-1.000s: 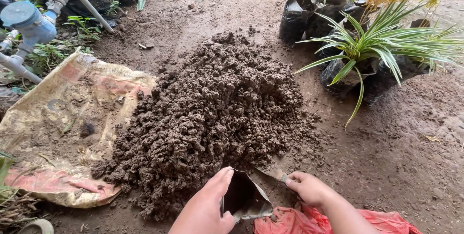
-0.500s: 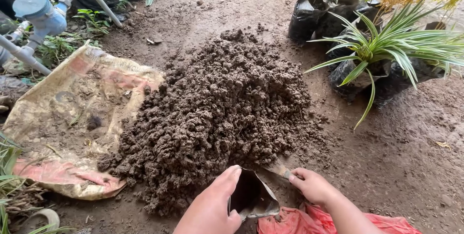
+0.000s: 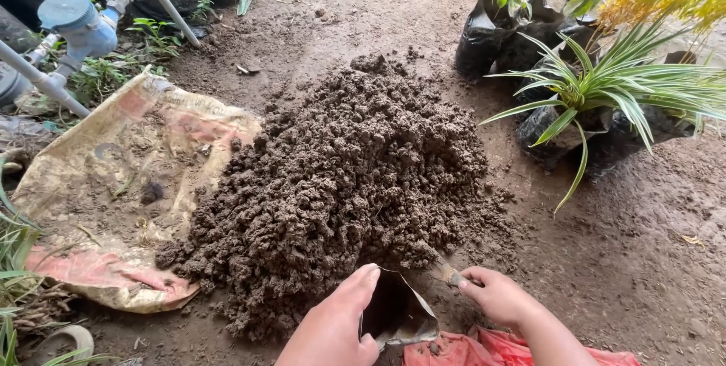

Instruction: The person scoops soil from a large pile on the ground using a small trowel and fills a red plastic bag. They repeatedly transfer soil into the bag, occasionally using their hand to push the soil in.

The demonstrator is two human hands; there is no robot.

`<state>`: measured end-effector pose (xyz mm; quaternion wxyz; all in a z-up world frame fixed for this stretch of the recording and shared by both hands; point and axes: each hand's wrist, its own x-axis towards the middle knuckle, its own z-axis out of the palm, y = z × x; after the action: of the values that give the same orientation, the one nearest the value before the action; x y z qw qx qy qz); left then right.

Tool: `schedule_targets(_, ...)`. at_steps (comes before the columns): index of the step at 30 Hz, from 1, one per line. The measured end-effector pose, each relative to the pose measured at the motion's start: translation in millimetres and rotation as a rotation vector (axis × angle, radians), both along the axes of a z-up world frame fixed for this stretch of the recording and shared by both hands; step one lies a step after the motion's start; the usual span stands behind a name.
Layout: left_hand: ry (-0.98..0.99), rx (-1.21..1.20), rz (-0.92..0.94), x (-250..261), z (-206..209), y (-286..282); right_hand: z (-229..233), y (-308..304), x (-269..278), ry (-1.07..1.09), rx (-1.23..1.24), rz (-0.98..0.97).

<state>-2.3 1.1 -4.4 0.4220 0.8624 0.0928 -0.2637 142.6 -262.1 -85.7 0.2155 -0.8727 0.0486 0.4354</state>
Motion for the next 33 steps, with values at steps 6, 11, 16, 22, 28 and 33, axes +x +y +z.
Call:
schedule_targets(6, 0.019, 0.002, -0.009, 1, 13, -1, 30, 10, 0, 0.021, 0.040, -0.089)
schedule_targets(11, 0.047, -0.006, 0.016, 3, 22, -2, 59, 18, 2, 0.021, 0.030, -0.104)
schedule_targets(16, 0.079, 0.006, -0.014, 5, 29, -1, 79, 15, 6, -0.016, 0.033, -0.106)
schedule_targets(22, 0.063, 0.009, -0.010, 6, 24, -2, 115, 2, 5, -0.013, 0.129, -0.092)
schedule_targets(28, 0.106, -0.018, 0.001, 5, 28, -4, 149, 14, -9, -0.005, 0.047, 0.139)
schedule_targets(33, -0.093, -0.081, -0.006, 0, 3, -3, 140, 47, -37, -0.080, -0.210, 0.534)
